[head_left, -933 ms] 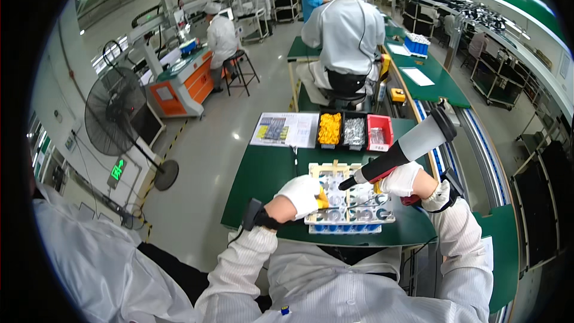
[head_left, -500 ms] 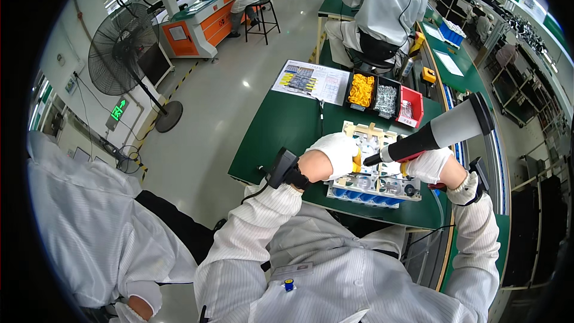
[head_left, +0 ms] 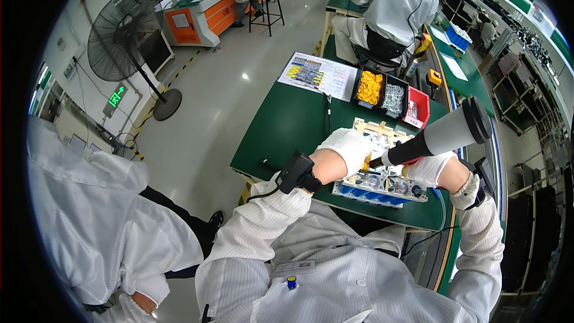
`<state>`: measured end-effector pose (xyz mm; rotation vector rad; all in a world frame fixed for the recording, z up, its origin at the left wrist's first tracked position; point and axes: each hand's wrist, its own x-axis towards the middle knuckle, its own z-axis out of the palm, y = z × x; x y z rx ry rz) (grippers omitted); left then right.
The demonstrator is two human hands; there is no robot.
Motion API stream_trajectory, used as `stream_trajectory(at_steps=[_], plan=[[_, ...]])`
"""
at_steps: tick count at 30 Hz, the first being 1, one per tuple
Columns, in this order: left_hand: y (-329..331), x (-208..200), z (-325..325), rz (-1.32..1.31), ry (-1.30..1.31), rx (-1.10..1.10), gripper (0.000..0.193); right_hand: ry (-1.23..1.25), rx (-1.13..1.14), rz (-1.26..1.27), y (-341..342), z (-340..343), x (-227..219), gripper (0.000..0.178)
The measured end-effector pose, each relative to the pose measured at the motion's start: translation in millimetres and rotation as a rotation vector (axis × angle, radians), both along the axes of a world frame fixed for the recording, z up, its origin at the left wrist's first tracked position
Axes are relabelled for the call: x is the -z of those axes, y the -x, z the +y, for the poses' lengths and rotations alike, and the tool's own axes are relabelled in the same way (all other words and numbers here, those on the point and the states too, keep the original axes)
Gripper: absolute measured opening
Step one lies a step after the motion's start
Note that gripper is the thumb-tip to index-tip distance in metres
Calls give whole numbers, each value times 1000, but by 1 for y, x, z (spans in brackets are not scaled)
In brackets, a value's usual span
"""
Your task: Assemble electronic components on a circuit board using hand tools and screws.
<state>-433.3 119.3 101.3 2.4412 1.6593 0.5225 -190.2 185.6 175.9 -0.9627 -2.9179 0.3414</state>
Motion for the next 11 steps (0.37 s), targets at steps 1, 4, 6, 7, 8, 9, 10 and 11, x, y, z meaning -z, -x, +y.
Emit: stream_trajectory(at_steps=[1, 4, 6, 7, 8, 9, 10, 11], plan=[[1, -3, -3, 0, 2, 3, 18, 37, -42, 81, 6, -4, -6, 15], [4, -8, -10, 147, 6, -54, 17, 40, -134, 208, 15, 1, -11, 15], [7, -5, -16, 179, -11, -80, 17, 97, -14, 28, 30, -5, -27, 15], [6, -6, -15, 177, -13, -71, 17, 112, 27, -31, 37, -10, -41, 10], [4, -9, -15, 155, -4, -74, 17, 111, 37, -32, 42, -9, -43, 10], [4, -11, -16, 137, 7, -84, 18, 49, 37, -165, 46, -9, -43, 12], [3, -11, -16, 139, 7, -80, 18, -13, 37, -297, 47, -7, -42, 15], [3, -9, -15, 130, 16, -95, 17, -13, 42, -295, 46, -6, -42, 15]])
